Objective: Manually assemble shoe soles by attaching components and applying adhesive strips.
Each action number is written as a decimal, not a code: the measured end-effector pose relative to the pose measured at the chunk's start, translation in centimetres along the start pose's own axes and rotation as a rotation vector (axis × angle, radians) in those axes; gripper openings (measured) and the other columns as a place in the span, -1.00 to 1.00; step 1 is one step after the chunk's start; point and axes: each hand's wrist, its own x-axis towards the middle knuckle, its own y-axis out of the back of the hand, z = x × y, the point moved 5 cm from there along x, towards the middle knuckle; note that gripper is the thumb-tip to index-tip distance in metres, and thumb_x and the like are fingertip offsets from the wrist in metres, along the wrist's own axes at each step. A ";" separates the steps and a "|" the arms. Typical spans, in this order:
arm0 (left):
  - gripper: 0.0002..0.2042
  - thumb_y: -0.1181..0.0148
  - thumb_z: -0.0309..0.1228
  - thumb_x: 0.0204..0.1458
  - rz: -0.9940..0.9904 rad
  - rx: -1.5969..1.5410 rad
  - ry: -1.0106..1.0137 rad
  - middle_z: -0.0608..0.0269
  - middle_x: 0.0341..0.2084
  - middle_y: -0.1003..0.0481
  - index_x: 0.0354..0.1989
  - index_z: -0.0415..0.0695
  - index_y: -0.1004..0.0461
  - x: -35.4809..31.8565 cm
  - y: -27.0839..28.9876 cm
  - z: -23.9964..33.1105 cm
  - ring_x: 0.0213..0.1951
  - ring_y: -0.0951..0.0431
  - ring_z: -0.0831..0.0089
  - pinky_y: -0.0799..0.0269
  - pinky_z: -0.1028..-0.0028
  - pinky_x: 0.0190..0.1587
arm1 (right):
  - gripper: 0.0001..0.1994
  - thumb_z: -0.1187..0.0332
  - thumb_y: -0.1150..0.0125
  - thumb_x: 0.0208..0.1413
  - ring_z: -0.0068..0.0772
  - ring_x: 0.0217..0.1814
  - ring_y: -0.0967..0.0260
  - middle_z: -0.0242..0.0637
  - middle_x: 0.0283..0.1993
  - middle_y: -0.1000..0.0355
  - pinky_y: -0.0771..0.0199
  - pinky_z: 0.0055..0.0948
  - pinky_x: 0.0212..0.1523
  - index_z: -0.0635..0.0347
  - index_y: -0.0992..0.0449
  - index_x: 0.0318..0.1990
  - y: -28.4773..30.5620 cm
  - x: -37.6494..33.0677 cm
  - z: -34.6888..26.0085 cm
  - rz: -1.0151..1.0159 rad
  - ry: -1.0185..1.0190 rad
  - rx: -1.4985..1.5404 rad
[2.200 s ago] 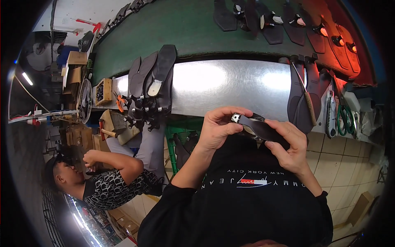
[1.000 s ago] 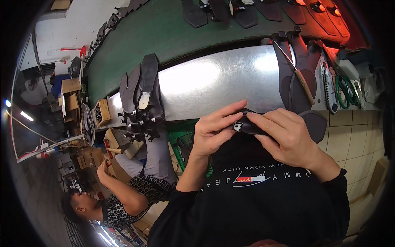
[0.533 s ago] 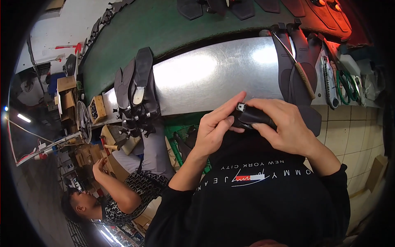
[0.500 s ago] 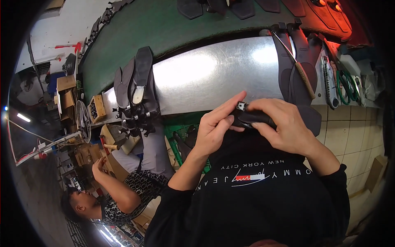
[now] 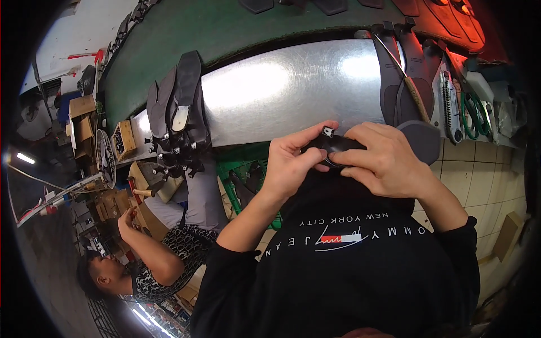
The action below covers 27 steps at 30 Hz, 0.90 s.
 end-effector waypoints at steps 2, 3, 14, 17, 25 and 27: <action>-0.56 0.00 -0.71 -0.08 0.006 -0.042 0.006 0.23 -0.05 -0.51 0.04 -0.18 -0.49 0.2 0.0 0.3 -0.20 -0.55 0.55 -0.59 0.60 -0.33 | -0.77 0.38 -0.37 -0.22 -0.21 -0.33 -0.37 -0.28 -0.33 -0.33 -0.36 -0.31 -0.32 0.08 -0.55 -0.32 -0.1 -0.1 0.4 -0.021 -0.057 0.063; -0.56 0.00 -0.71 -0.08 0.003 -0.038 0.018 0.22 -0.05 -0.51 0.03 -0.19 -0.49 0.2 0.1 0.4 -0.20 -0.55 0.55 -0.60 0.59 -0.33 | -0.75 0.36 -0.40 -0.24 -0.21 -0.33 -0.36 -0.28 -0.32 -0.33 -0.36 -0.31 -0.33 0.06 -0.54 -0.32 -0.3 -0.2 0.7 -0.039 -0.115 0.124; -0.60 0.01 -0.68 -0.06 -0.012 -0.108 0.150 0.19 -0.06 -0.52 0.00 -0.21 -0.51 0.5 0.3 0.9 -0.24 -0.57 0.53 -0.61 0.58 -0.35 | -0.75 0.37 -0.43 -0.30 -0.25 -0.41 -0.36 -0.27 -0.36 -0.32 -0.33 -0.36 -0.44 0.05 -0.55 -0.36 -1.1 -1.2 0.8 0.169 -0.098 0.113; -0.53 0.03 -0.66 -0.02 -0.110 -0.133 0.193 0.11 0.04 -0.45 0.14 -0.21 -0.39 0.6 0.0 1.0 -0.21 -0.57 0.52 -0.61 0.58 -0.38 | -0.79 0.35 -0.41 -0.26 -0.26 -0.42 -0.36 -0.29 -0.37 -0.31 -0.34 -0.36 -0.44 -0.01 -0.56 -0.37 -0.8 -1.4 0.1 0.230 -0.035 0.014; -0.51 0.12 -0.50 0.14 -0.034 -0.078 -0.007 -0.01 0.10 -0.36 0.30 -0.19 -0.14 0.6 0.5 0.5 -0.23 -0.54 0.53 -0.56 0.61 -0.48 | -0.74 0.42 -0.34 -0.11 -0.27 -0.51 -0.35 -0.28 -0.48 -0.35 -0.34 -0.36 -0.47 0.15 -0.49 -0.21 -0.3 -1.1 -0.1 0.372 -0.171 0.057; -0.63 0.12 -0.50 0.16 -0.060 -0.074 0.075 0.24 -0.20 -0.50 0.15 -0.19 -0.34 0.4 0.5 -0.2 -0.35 -0.49 0.66 -0.47 0.62 -0.49 | -0.78 0.43 -0.35 -0.10 -0.26 -0.54 -0.34 -0.28 -0.54 -0.34 -0.33 -0.35 -0.49 0.16 -0.47 -0.28 -0.3 -1.4 0.4 0.311 -0.187 0.059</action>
